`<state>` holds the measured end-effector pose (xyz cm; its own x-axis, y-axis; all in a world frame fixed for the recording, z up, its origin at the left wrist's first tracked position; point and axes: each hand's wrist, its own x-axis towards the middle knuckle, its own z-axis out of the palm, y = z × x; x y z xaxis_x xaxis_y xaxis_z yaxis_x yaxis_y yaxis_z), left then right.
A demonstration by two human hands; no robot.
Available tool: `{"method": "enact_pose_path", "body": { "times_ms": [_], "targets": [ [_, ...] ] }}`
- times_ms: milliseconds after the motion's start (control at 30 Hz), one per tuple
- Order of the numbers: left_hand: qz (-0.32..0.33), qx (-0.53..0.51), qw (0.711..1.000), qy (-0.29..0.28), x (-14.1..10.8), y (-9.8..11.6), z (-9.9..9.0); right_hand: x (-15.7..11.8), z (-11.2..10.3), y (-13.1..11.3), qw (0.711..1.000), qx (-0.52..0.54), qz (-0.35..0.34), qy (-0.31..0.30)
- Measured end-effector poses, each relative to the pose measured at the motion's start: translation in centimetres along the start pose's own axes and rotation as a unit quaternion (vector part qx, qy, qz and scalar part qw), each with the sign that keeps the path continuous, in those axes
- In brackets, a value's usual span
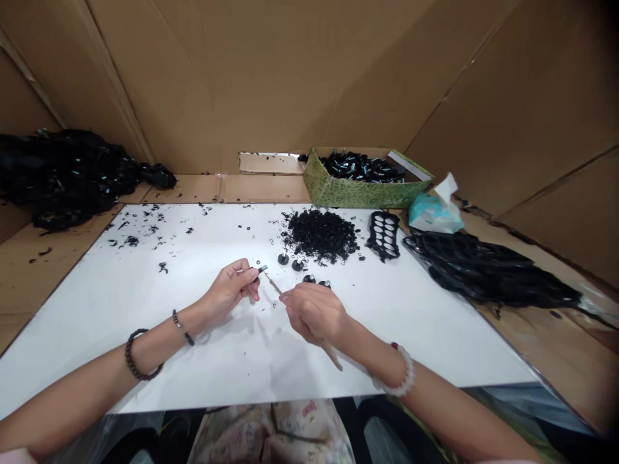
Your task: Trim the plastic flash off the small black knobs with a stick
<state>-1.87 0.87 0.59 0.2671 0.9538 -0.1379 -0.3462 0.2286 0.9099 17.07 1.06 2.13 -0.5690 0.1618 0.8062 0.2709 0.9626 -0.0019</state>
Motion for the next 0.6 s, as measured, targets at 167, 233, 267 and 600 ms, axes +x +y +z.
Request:
{"method": "enact_pose_path", "body": {
  "times_ms": [167, 233, 267, 600],
  "targets": [
    [-0.013, 0.059, 0.997, -0.046, -0.54, -0.37, 0.76, 0.14, 0.03, 0.45, 0.999, -0.035, 0.003, 0.029],
    [-0.014, 0.032, 0.999, -0.027, -0.52, -0.36, 0.81, 0.08, -0.1, 0.7, 0.998, -0.016, 0.013, 0.062],
    [-0.013, 0.022, 0.999, -0.021, -0.47, -0.32, 0.78, 0.05, -0.17, 0.8, 0.997, -0.004, 0.02, 0.078],
    [-0.034, -0.011, 0.999, 0.006, -0.48, -0.16, 0.76, -0.08, -0.26, 0.4, 0.994, 0.028, 0.02, 0.106]
  ]
}}
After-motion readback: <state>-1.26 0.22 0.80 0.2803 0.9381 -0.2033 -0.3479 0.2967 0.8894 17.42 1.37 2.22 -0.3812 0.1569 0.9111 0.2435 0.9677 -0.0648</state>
